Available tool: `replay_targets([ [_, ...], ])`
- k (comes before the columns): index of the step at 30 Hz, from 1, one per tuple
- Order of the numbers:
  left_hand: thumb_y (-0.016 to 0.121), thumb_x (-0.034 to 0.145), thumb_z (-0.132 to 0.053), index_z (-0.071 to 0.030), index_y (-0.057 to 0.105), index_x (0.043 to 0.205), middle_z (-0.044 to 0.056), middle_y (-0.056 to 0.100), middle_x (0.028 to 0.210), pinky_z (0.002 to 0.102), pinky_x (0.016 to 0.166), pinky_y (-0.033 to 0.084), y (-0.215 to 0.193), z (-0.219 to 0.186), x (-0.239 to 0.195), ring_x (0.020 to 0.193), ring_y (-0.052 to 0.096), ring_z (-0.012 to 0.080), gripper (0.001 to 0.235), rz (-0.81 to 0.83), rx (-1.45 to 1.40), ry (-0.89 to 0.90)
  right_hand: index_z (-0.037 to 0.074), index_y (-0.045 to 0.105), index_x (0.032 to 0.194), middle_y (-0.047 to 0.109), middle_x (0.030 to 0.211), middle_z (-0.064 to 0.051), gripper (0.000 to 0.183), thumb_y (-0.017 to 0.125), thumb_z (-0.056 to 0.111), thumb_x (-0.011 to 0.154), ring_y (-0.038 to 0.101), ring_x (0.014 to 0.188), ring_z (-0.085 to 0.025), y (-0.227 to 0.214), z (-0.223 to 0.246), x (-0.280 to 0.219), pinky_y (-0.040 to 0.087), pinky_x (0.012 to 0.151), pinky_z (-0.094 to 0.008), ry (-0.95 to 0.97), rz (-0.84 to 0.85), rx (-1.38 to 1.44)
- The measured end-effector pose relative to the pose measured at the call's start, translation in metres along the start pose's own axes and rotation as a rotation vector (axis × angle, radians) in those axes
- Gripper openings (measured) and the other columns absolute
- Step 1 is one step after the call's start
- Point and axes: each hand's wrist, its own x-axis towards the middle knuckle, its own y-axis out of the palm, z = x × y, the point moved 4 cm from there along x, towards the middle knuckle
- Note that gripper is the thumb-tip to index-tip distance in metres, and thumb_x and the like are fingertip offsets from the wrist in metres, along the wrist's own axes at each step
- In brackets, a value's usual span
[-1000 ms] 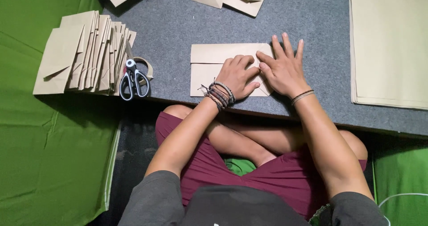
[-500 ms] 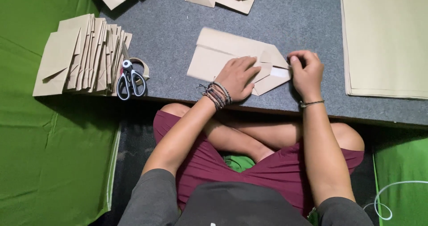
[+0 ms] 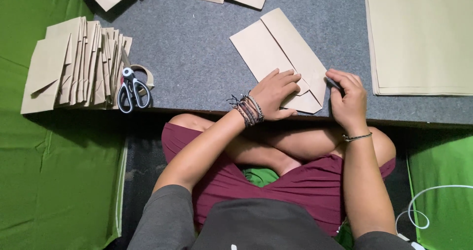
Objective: Folding and pressing the bottom flaps of paper bags to complete the assembly process.
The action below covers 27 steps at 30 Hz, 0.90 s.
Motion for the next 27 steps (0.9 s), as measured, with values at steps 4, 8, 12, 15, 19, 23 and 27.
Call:
replay_targets([
  [4,0.075,0.081,-0.059,-0.017,0.057,0.115,0.012,0.058,0.144,0.056,0.118,0.035,-0.009,0.004,0.006,0.139,0.052,0.0323,0.057,-0.009,-0.017,0.053,0.003,0.072,0.128,0.068,0.132,-0.020,0.045,0.065,-0.011,0.085,0.059,0.123,-0.042,0.004,0.006,-0.002,0.045,0.105,-0.054,-0.057,0.021,-0.054],
  [8,0.049,0.101,-0.051,-0.015,0.062,0.122,0.015,0.057,0.146,0.054,0.118,0.032,-0.032,0.002,0.023,0.140,0.049,0.0304,0.044,0.156,0.204,0.183,0.004,0.072,0.127,0.066,0.136,-0.021,0.045,0.065,-0.010,0.085,0.058,0.125,-0.043,0.006,0.004,-0.004,0.044,0.106,-0.054,-0.062,0.017,-0.087],
  [12,0.055,0.098,-0.028,-0.015,0.063,0.118,0.008,0.058,0.124,0.039,0.088,0.043,-0.011,0.038,0.028,0.112,0.057,0.0255,0.025,-0.171,0.414,0.278,0.003,0.072,0.126,0.065,0.137,-0.023,0.044,0.067,-0.007,0.083,0.057,0.126,-0.045,0.008,0.004,-0.002,0.042,0.107,-0.057,-0.093,0.008,-0.124],
  [15,0.055,0.092,-0.023,-0.015,0.061,0.120,0.005,0.057,0.113,0.037,0.080,0.043,-0.009,0.041,0.016,0.100,0.056,0.0238,0.030,-0.202,0.401,0.199,0.009,0.073,0.127,0.064,0.141,-0.018,0.045,0.071,-0.001,0.083,0.054,0.132,-0.040,0.013,0.007,0.000,0.039,0.108,-0.053,-0.116,0.028,-0.260],
  [19,0.052,0.097,-0.023,-0.013,0.063,0.125,0.006,0.058,0.118,0.036,0.080,0.044,-0.016,0.033,0.010,0.107,0.056,0.0241,0.031,-0.183,0.316,0.118,0.011,0.073,0.124,0.065,0.136,-0.013,0.037,0.076,0.008,0.087,0.057,0.128,-0.035,0.015,0.005,0.011,0.042,0.101,-0.046,-0.194,0.040,-0.353],
  [23,0.059,0.095,-0.027,-0.014,0.061,0.132,0.006,0.060,0.125,0.036,0.086,0.046,-0.016,0.039,0.012,0.114,0.055,0.0239,0.040,-0.061,0.194,0.024,0.023,0.076,0.117,0.070,0.120,0.002,0.024,0.078,0.024,0.093,0.064,0.115,-0.022,0.018,-0.004,0.019,0.047,0.092,-0.037,-0.347,0.046,-0.465],
  [27,0.068,0.084,-0.038,-0.014,0.060,0.134,0.006,0.059,0.127,0.039,0.086,0.046,-0.021,0.042,0.013,0.115,0.055,0.0250,0.056,-0.067,0.108,0.027,0.024,0.077,0.111,0.074,0.112,0.007,0.009,0.073,0.026,0.102,0.070,0.106,-0.017,0.019,-0.015,0.019,0.051,0.082,-0.032,-0.358,-0.007,-0.432],
])
